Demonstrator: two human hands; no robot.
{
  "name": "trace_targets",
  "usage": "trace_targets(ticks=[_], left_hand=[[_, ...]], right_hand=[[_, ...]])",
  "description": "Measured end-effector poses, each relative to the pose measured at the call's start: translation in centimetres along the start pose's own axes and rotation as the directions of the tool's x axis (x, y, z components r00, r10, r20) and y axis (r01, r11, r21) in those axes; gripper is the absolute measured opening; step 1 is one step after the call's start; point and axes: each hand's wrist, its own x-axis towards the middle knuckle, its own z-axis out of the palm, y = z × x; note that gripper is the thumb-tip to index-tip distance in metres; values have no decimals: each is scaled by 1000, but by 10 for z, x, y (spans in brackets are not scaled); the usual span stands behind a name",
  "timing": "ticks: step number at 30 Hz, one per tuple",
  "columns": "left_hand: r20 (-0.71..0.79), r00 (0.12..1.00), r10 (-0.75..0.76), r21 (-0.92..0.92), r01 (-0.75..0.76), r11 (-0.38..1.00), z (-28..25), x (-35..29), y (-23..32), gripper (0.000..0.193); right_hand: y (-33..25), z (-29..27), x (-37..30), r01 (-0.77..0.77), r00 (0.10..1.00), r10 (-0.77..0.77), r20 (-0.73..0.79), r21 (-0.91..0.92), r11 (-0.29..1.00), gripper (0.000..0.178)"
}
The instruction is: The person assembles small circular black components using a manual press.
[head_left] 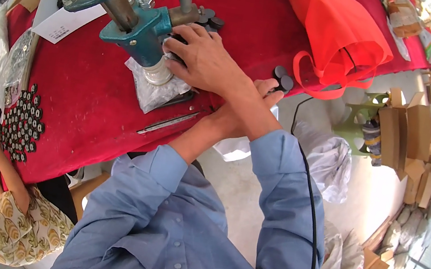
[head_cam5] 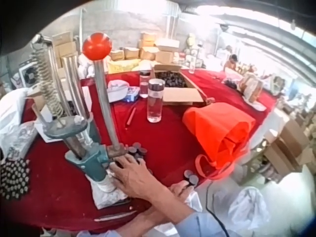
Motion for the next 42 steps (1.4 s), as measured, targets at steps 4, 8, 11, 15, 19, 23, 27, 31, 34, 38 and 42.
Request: trace_targets(ticks=[4,8,11,15,19,23,27,31,34,38,42], left_hand=[[-23,998,55,93,-52,994,0,-6,2,61],[83,996,23,86,-30,996,-21,-24,16,51],[-104,988,-110,211,130,969,-49,-40,26,34],[-291,940,-180,288,266,920,-80,-61,29,28],[-240,931,-275,420,355,835,-96,-57,32,42],[-35,920,-390,579,337,742,-104,-52,33,52],[75,908,-412,663,263,701,-113,-42,35,48],[215,842,-494,683,232,693,-121,-38,29,46],[157,892,-424,655,227,721,-121,-37,28,39],[111,891,-440,625,281,728,-120,-30,27,44],[193,863,-467,733,190,653,-115,-19,23,45]], right_hand=[[17,-9,-11,47,993,-53,-108,-57,997,27],[57,-30,-36,-178,984,178,-14,-9,984,29],[55,-33,-41,-164,980,168,-110,50,985,35],[28,-21,-32,-9,992,-1,-126,-77,997,49],[33,-1,-27,1,992,-27,-123,-212,977,45],[48,-13,-33,-38,995,12,-103,-250,968,33],[55,-32,-56,-126,990,113,-82,-188,974,27],[56,-52,-82,-187,980,167,-109,-210,960,26],[51,-59,-93,-219,971,199,-133,-163,962,22],[50,-74,-100,-330,944,326,-52,-87,940,25],[72,-78,-103,-391,900,366,-236,-68,918,33]])
